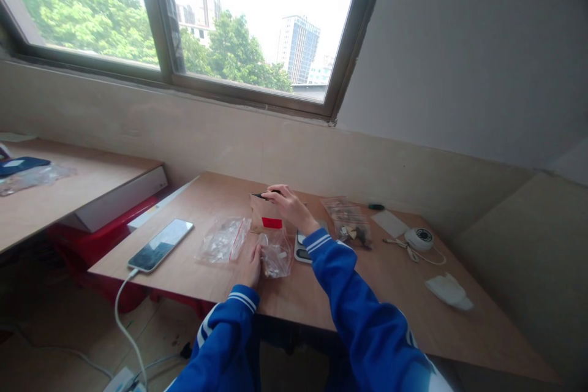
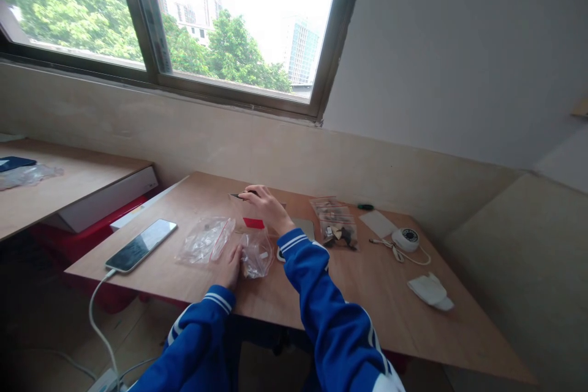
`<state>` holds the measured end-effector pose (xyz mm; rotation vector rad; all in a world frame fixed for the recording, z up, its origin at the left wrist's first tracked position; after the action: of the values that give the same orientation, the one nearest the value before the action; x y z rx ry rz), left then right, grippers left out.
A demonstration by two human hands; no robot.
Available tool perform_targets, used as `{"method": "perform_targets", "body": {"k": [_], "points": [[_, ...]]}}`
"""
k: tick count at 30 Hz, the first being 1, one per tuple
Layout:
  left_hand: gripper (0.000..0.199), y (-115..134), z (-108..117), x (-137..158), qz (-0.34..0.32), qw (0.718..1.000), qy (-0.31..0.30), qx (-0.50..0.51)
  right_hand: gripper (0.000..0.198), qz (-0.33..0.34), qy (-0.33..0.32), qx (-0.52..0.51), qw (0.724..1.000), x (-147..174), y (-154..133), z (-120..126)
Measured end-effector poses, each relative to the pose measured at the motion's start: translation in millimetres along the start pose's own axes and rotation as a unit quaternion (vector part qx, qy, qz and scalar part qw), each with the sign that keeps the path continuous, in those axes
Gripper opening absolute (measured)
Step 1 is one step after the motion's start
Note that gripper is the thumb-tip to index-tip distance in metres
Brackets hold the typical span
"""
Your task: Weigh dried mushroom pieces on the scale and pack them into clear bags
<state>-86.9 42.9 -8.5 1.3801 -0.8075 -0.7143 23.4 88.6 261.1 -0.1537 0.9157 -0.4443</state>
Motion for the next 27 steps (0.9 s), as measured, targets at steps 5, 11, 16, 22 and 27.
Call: {"method": "perform_targets", "body": {"k": [5, 11, 16, 22, 27], "points": [[0.035, -1, -3, 2, 0.03, 1.0, -0.005, 0.003, 0.032, -0.028, -0.021, -0.045, 0.998, -4, -3, 3], [0.039, -3, 0, 0, 0.034, 0.999, 0.003, -0.024, 0.033, -0.064, -0.031, -0.065, 0.995, 0, 1, 3], [0.04, 9, -2, 5, 0.022, 1.0, -0.01, 0.007, 0.031, -0.043, -0.057, 0.011, 0.997, 5, 6, -5], [0.039, 14, -2, 6, 0.013, 1.0, -0.01, 0.006, 0.031, -0.05, -0.03, 0.058, 0.997, 11, -2, -6], [0.037, 10, 5, 5, 0.016, 1.0, 0.01, -0.025, 0.034, -0.111, 0.12, 0.088, 0.983, 41, 3, 36]]}}
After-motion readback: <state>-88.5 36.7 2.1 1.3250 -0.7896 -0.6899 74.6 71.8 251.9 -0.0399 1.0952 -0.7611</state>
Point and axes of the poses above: each hand's wrist, its own x-axis away from the middle knuckle, its own z-axis out of the back of the hand, y = z × x, the point moved 9 cm from there along -x, towards the middle knuckle, and after that the axes turned 6 degrees about y, right-handed, at the moved point
